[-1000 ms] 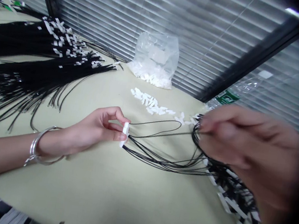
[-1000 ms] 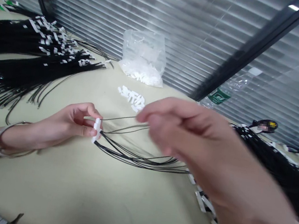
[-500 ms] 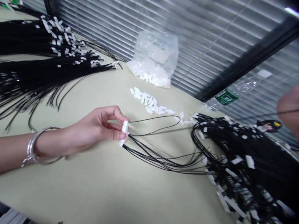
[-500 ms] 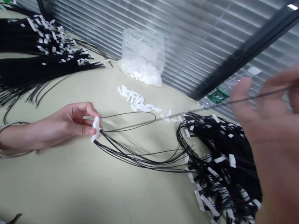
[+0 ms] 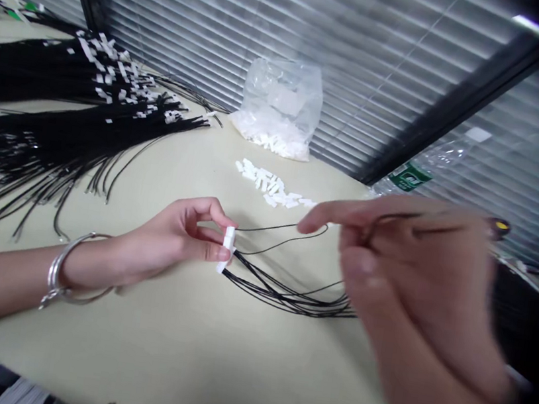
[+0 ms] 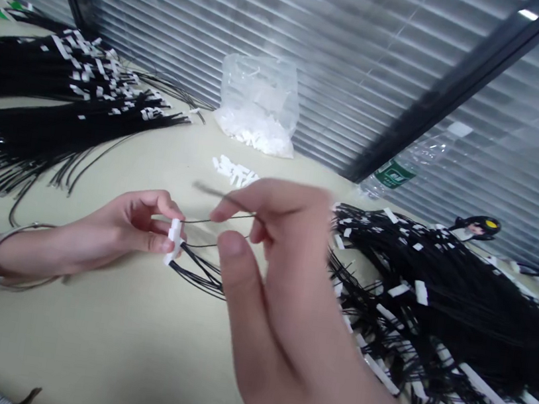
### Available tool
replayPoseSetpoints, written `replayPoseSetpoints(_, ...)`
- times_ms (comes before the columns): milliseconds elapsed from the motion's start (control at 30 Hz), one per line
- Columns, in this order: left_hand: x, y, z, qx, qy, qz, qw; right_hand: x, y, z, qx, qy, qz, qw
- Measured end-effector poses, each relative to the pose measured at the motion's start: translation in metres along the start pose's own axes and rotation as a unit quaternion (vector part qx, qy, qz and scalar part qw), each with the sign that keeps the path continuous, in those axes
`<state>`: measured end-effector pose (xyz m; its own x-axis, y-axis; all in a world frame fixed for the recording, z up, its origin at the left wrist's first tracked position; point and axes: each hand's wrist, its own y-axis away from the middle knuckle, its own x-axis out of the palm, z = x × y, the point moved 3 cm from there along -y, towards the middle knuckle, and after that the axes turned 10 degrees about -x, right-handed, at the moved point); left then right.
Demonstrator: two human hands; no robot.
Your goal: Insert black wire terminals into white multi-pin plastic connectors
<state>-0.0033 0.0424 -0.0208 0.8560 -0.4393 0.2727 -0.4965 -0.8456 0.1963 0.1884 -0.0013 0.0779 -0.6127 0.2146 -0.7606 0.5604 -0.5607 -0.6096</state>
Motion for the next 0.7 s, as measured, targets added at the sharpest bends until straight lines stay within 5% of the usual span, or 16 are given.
replayPoseSetpoints(133,0.002,-0.002,0.000,0.003,0.001,0.016,1.000,0.026,0.006,0.005,0.001,-0.022,0.083,0.996)
replayPoseSetpoints(267,0.004,0.000,0.000,0.005,0.006,0.024,1.000,0.041,0.007,-0.004,0.049,-0.051,0.087,0.994)
replayPoseSetpoints(433,0.005,0.002,0.000,0.018,0.017,0.034,0.999,0.037,0.003,-0.004,-0.014,0.011,0.051,0.999)
replayPoseSetpoints(700,0.005,0.002,0.000,0.023,0.024,0.038,0.999,0.031,0.003,-0.009,0.038,0.021,0.035,0.998)
